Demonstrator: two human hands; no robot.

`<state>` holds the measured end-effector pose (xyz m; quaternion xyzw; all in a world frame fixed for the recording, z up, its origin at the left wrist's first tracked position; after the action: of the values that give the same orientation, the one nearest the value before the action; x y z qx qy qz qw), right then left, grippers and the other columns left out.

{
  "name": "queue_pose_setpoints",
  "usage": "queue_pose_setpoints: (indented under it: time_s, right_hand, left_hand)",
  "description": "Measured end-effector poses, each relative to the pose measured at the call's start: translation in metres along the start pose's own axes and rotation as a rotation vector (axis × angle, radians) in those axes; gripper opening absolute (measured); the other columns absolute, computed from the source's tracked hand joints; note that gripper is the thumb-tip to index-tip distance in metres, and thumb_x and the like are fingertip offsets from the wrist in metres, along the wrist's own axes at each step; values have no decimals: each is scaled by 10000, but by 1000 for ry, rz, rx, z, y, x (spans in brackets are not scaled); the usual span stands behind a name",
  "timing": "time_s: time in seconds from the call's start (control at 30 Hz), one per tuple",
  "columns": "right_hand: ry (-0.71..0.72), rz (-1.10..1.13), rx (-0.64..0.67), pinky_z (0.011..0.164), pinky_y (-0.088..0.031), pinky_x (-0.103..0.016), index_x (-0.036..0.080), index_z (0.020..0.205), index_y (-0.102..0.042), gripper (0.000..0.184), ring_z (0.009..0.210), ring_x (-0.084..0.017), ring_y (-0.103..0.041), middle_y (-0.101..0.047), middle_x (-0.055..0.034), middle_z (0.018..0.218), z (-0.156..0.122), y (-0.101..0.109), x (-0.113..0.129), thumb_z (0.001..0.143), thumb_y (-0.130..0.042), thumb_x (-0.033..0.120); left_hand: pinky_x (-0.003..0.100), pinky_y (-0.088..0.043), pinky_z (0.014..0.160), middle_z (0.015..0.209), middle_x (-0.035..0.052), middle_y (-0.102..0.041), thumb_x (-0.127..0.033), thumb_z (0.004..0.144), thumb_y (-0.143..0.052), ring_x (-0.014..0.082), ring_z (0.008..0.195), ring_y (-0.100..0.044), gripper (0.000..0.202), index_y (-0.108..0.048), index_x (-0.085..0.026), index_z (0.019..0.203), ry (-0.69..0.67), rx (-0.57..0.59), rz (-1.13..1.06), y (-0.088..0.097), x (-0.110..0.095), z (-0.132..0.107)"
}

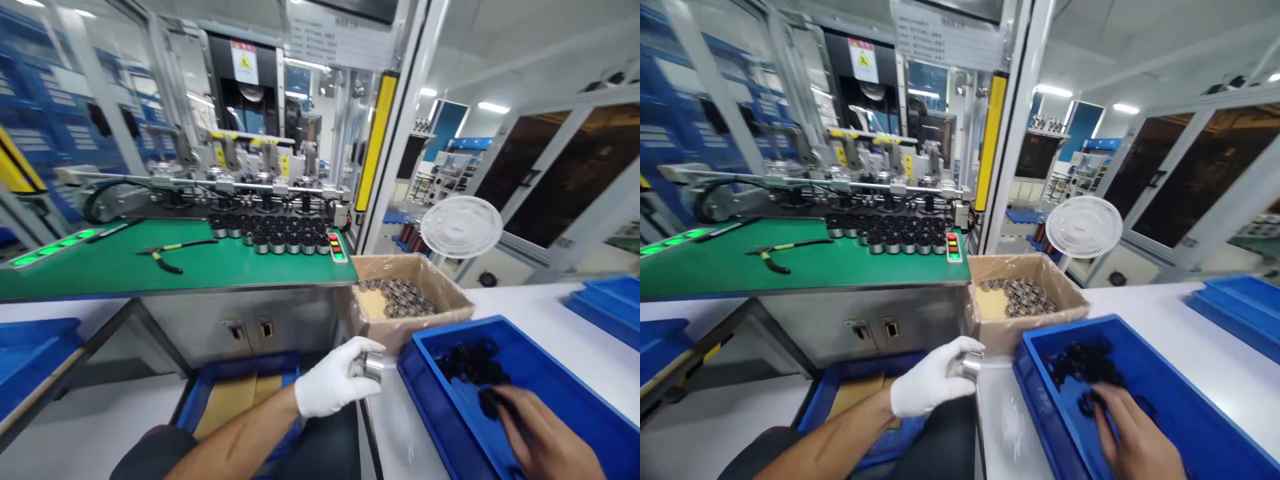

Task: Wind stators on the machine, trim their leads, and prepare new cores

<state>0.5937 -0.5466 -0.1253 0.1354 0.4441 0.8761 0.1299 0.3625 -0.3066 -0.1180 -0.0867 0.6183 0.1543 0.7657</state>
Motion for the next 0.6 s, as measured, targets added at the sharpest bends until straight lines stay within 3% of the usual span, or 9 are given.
queue_pose_setpoints:
  time_s: [0.07, 0.17, 0.23, 0.33, 0.43, 0.6]
  right_hand:
    - [171, 108, -149, 776, -588, -317, 193, 1021, -646, 174, 849, -206, -704, -678, -104, 990, 20, 25, 50, 916, -522, 255]
    - [302, 337, -148, 713, -554, -252, 175, 1099, -582, 230, 825, -156, -653, -636, -81, 940, 34, 39, 110, 895, -523, 87]
    - [293, 458, -154, 697, -542, -270, 169, 1071, -556, 238, 826, -166, -630, -623, -71, 894, 29, 38, 131, 868, -529, 47]
    - [259, 538, -169, 676, -533, -292, 171, 1042, -546, 241, 826, -182, -613, -608, -72, 878, 13, 34, 140, 847, -541, 30]
    - [265, 537, -174, 687, -535, -297, 167, 1062, -555, 271, 853, -186, -607, -606, -88, 914, 5, 36, 137, 845, -531, 7]
    - [340, 550, -55, 784, -558, -335, 114, 1226, -530, 398, 1016, -224, -600, -588, -157, 1089, 5, 42, 131, 836, -517, 35]
  left_hand:
    - [321, -468, 836, 1174, 106, -606, -440, 793, -729, 183, 969, -601, 552, -508, -214, 1245, 25, 48, -270, -6, 9, -14]
    - [337, -436, 912, 1298, 111, -545, -427, 820, -718, 184, 1050, -562, 605, -458, -255, 1339, 23, 105, -377, -24, 9, -18]
    - [363, -419, 976, 1347, 108, -513, -430, 782, -759, 208, 1125, -542, 724, -413, -282, 1400, 29, 160, -444, -42, 5, -19]
    - [405, -412, 1040, 1421, 103, -463, -400, 668, -856, 243, 1184, -545, 948, -331, -318, 1453, 89, 231, -538, -71, 1, -24]
    - [404, -387, 1103, 1415, 85, -489, -324, 724, -825, 243, 1249, -532, 889, -320, -326, 1457, 113, 133, -466, -90, 2, -29]
    - [407, -347, 1154, 1435, 82, -499, -344, 777, -771, 272, 1320, -486, 802, -357, -293, 1462, 105, -24, -255, -88, 0, -29]
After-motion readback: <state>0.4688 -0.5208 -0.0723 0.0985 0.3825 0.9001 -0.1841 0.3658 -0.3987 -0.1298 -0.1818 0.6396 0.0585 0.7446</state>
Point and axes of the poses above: each hand's wrist, its own z-axis towards the middle knuckle, its own y-axis out of the back of the hand, x = y × z, the point moved 2 cm from there along z, towards the middle knuckle
